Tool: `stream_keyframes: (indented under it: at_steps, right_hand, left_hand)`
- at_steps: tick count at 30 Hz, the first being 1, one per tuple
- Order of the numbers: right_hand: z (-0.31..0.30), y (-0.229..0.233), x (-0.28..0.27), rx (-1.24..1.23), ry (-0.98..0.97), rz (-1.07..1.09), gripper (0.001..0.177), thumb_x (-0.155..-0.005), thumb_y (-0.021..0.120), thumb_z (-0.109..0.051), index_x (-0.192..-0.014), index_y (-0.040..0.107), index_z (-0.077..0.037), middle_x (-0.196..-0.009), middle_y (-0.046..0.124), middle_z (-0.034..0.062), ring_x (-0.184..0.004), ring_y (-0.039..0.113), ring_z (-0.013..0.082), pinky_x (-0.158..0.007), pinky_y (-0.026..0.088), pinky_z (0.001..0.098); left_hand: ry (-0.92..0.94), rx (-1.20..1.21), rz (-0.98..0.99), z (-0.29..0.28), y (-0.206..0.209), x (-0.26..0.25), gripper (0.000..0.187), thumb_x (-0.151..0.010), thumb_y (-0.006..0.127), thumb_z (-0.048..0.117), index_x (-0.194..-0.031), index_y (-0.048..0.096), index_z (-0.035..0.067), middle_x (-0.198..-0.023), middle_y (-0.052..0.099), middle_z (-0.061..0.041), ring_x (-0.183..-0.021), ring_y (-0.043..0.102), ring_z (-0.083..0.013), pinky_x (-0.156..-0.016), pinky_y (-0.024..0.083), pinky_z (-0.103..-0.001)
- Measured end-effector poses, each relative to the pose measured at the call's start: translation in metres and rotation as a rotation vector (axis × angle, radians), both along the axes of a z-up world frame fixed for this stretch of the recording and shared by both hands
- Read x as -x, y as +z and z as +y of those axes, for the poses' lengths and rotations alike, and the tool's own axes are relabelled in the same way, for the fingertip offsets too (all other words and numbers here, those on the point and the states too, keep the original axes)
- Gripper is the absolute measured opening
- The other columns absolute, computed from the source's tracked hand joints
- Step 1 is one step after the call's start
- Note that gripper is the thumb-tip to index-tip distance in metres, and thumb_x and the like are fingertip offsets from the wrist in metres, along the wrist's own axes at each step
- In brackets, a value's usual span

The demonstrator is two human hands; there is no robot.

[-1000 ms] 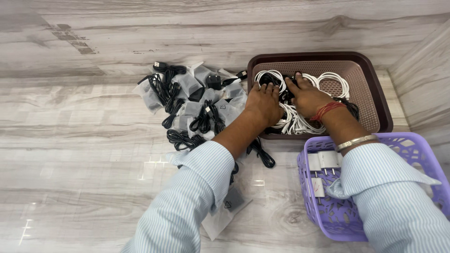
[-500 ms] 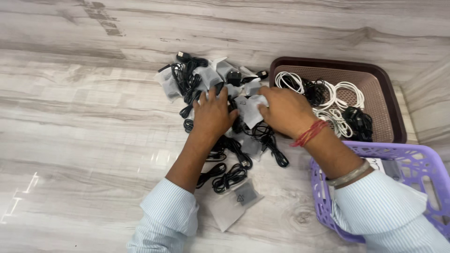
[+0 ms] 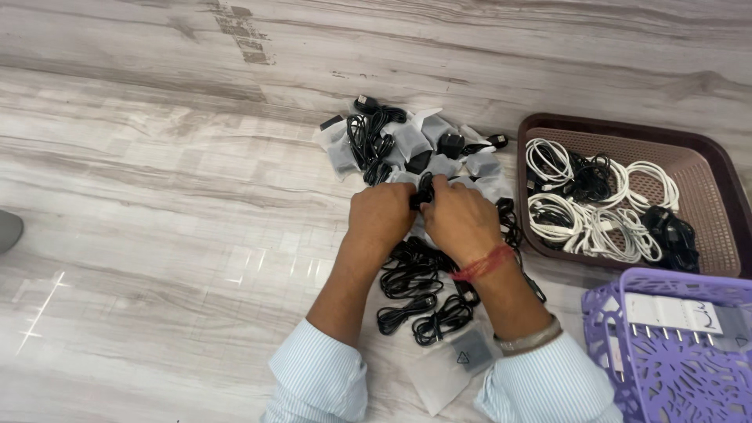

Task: The person sorts a pile of tangled black and white USB cables and white wall chargers on a tiled floor. They coil the cables and place them into a brown tray, while arranging the chargers into a purple basket.

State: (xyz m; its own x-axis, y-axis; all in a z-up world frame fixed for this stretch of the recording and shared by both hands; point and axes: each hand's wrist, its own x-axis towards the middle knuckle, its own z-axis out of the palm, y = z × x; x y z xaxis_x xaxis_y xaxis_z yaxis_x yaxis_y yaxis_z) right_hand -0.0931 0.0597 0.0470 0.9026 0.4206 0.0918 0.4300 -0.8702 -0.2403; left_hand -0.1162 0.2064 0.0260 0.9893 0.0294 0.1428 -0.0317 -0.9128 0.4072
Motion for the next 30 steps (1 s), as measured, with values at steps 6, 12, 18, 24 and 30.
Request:
stream_keyframes:
  at_steps: [6,12,18,24,30]
  right_hand:
    - [-0.018,0.002,0.017,-0.486,0.063,-0.080,0.055,-0.088,0.073,-0.019,-0.136,0.053,-0.001,-0.113,0.070,0.0233,-0.091,0.071,0.0366,-0.078,0.056,0.0460]
    - [-0.054,0.023,0.018,-0.706,-0.135,0.168,0.053,-0.089,0.075,-0.016,-0.138,0.054,-0.008,-0.097,0.076,0.0123,-0.082,0.073,0.0181,-0.071,0.057,0.0317]
    - [-0.080,0.039,0.021,-0.790,-0.092,-0.016,0.042,-0.090,0.072,-0.003,-0.128,0.054,-0.003,-0.099,0.072,0.0113,-0.084,0.071,0.0128,-0.070,0.057,0.0281]
    - [-0.091,0.034,0.025,-0.942,-0.189,0.106,0.046,-0.091,0.059,0.005,-0.135,0.048,-0.004,-0.100,0.070,0.0078,-0.075,0.071,0.0117,-0.060,0.057,0.0272]
    - [-0.092,0.044,0.024,-1.163,-0.078,0.443,0.047,-0.095,0.058,0.002,-0.137,0.039,-0.003,-0.101,0.069,0.0094,-0.072,0.069,0.0118,-0.057,0.057,0.0259]
  left_hand:
    - [-0.093,0.221,0.015,0.012,0.047,0.021,0.020,-0.085,0.072,0.020,-0.104,0.076,0.014,-0.088,0.075,-0.014,-0.085,0.071,-0.0351,-0.074,0.054,-0.048]
    - [-0.304,0.628,0.073,-0.002,0.084,0.032,0.026,-0.094,0.063,0.019,-0.118,0.070,0.010,-0.091,0.077,-0.014,-0.085,0.074,-0.0317,-0.077,0.055,-0.042]
    - [-0.331,0.586,0.077,-0.034,0.094,0.046,0.041,-0.101,0.057,0.023,-0.141,0.057,0.014,-0.113,0.073,-0.016,-0.104,0.071,-0.0343,-0.086,0.053,-0.043]
    - [-0.469,0.491,-0.072,-0.072,0.072,0.050,0.064,-0.099,0.063,0.020,-0.153,0.034,0.003,-0.139,0.058,-0.025,-0.120,0.062,-0.0424,-0.096,0.050,-0.046]
    - [-0.330,0.463,-0.020,-0.069,0.076,0.046,0.057,-0.091,0.066,0.013,-0.143,0.044,0.008,-0.111,0.071,-0.022,-0.105,0.070,-0.0394,-0.083,0.055,-0.047]
